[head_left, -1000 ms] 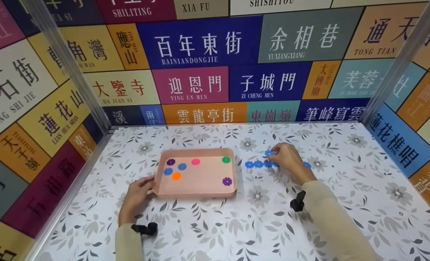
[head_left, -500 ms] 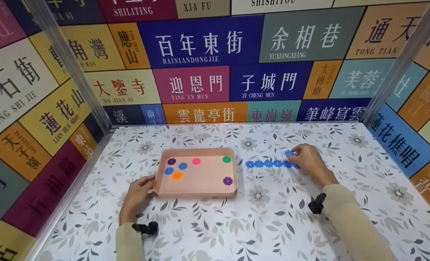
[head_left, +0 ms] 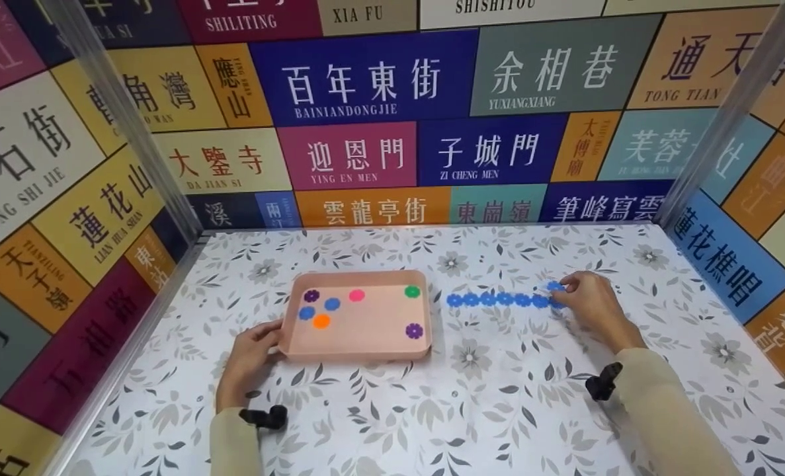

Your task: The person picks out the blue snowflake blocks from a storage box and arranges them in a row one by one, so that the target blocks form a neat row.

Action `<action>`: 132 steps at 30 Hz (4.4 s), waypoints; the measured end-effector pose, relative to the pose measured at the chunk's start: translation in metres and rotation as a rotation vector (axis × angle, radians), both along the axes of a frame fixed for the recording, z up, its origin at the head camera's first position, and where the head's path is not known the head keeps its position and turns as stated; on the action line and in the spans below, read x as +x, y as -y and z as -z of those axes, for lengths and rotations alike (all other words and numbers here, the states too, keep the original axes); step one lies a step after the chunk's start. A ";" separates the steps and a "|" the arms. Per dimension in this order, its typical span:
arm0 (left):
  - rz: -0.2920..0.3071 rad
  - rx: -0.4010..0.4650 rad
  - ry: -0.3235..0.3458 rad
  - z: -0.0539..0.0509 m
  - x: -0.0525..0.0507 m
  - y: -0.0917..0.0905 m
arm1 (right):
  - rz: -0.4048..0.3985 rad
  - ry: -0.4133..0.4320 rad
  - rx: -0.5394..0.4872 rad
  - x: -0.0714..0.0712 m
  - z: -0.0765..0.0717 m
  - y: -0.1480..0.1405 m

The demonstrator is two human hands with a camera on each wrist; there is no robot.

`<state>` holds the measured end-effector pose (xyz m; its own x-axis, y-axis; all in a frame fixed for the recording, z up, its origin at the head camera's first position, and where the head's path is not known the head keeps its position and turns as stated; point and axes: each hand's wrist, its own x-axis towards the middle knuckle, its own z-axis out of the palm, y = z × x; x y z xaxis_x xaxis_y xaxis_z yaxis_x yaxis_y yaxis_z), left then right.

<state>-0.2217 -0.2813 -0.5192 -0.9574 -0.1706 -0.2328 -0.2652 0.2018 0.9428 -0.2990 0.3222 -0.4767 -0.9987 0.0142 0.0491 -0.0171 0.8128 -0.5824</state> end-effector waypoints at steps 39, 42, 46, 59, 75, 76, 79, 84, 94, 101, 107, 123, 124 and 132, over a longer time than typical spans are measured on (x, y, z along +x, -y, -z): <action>0.007 -0.013 0.026 -0.002 0.002 -0.001 | 0.019 0.148 0.009 0.015 0.012 -0.036; 0.004 -0.008 0.038 -0.002 0.003 -0.001 | 0.011 0.148 0.023 0.013 0.010 -0.036; -0.001 -0.006 0.051 -0.001 0.003 -0.001 | 0.028 0.126 -0.014 0.011 0.007 -0.032; 0.005 -0.001 -0.010 -0.003 0.004 0.000 | 0.033 -0.079 -0.222 0.003 -0.018 0.019; -0.013 0.008 0.026 -0.002 0.003 -0.001 | -0.211 -0.236 -0.260 -0.009 -0.043 0.119; -0.014 0.008 0.021 -0.002 0.003 -0.001 | -0.220 -0.232 -0.269 -0.009 -0.044 0.125; -0.012 0.026 0.001 -0.001 0.001 -0.002 | -0.246 -0.220 -0.295 -0.010 -0.046 0.142; -0.010 0.032 -0.019 0.000 -0.001 -0.002 | -0.281 -0.173 -0.344 -0.011 -0.047 0.167; -0.021 0.018 0.011 0.000 -0.001 0.000 | -0.404 -0.004 -0.351 -0.013 -0.047 0.212; -0.015 0.037 0.002 -0.002 0.000 0.001 | -0.439 0.019 -0.372 -0.013 -0.040 0.238; -0.021 0.026 0.029 -0.002 0.000 0.000 | -0.458 0.026 -0.403 -0.013 -0.031 0.259; -0.026 0.073 -0.021 0.001 0.000 0.000 | -0.499 0.181 -0.571 -0.013 -0.011 0.306; -0.025 0.083 -0.020 0.000 0.000 0.000 | -0.504 0.186 -0.575 -0.012 -0.010 0.309; -0.031 0.075 -0.002 0.000 0.000 0.000 | -0.503 0.230 -0.582 -0.013 -0.004 0.331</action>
